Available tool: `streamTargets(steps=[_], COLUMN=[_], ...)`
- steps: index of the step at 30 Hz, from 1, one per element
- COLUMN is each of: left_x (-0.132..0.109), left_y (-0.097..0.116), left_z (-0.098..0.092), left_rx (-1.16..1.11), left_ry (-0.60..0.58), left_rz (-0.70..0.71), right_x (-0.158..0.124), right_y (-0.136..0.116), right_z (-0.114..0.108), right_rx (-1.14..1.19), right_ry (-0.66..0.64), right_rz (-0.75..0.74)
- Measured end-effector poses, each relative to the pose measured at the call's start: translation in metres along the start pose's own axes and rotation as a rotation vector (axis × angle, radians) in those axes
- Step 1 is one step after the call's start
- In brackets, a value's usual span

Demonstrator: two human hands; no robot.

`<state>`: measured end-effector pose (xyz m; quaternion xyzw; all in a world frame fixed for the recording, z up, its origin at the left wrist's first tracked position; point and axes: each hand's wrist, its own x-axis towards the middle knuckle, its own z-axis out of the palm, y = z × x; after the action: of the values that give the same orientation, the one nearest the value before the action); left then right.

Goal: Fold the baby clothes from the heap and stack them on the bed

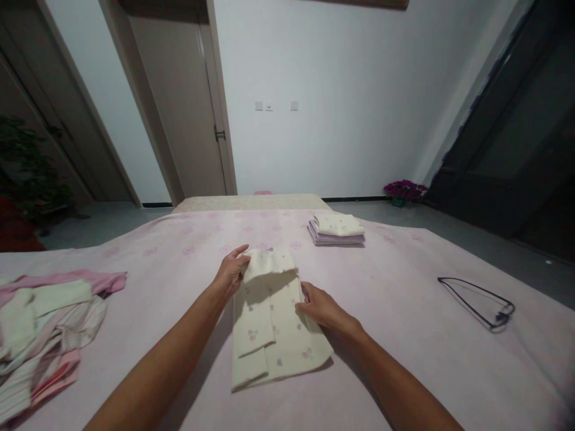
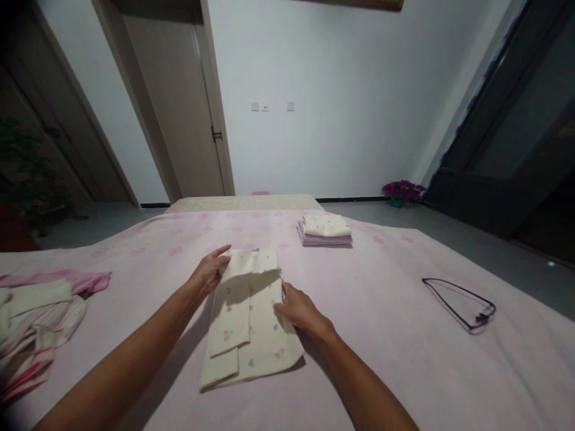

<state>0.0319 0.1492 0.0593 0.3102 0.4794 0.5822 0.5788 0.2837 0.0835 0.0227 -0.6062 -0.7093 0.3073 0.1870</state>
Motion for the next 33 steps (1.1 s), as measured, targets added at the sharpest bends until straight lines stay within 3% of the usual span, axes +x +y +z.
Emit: streamTargets(steps=[10, 15, 19, 22, 24, 28, 33], left_x=[-0.011, -0.03, -0.048, -0.061, -0.067, -0.075, -0.084], left_y=[0.032, 0.031, 0.017, -0.002, -0.019, -0.051, -0.066], left_z=[-0.011, -0.007, 0.001, 0.003, 0.001, -0.007, -0.017], left_rx=[0.251, 0.381, 0.455, 0.576, 0.649, 0.794, 1.093], left_ry=[-0.021, -0.067, -0.149, -0.217, -0.268, -0.335, -0.34], left_rz=[0.197, 0.306, 0.385, 0.466, 0.473, 0.458, 0.537], right_x=[-0.004, -0.029, -0.035, -0.012, 0.015, 0.073, 0.125], right_y=[-0.052, -0.053, -0.041, -0.026, -0.017, -0.009, -0.012], right_z=[0.028, 0.041, 0.038, 0.024, 0.013, 0.001, 0.007], right_rx=[-0.331, -0.411, -0.327, -0.117, 0.083, 0.472, 0.436], right_ry=[-0.102, -0.09, -0.115, -0.03, 0.054, 0.093, 0.103], right_rz=[-0.095, -0.156, -0.223, -0.214, -0.138, 0.015, -0.005])
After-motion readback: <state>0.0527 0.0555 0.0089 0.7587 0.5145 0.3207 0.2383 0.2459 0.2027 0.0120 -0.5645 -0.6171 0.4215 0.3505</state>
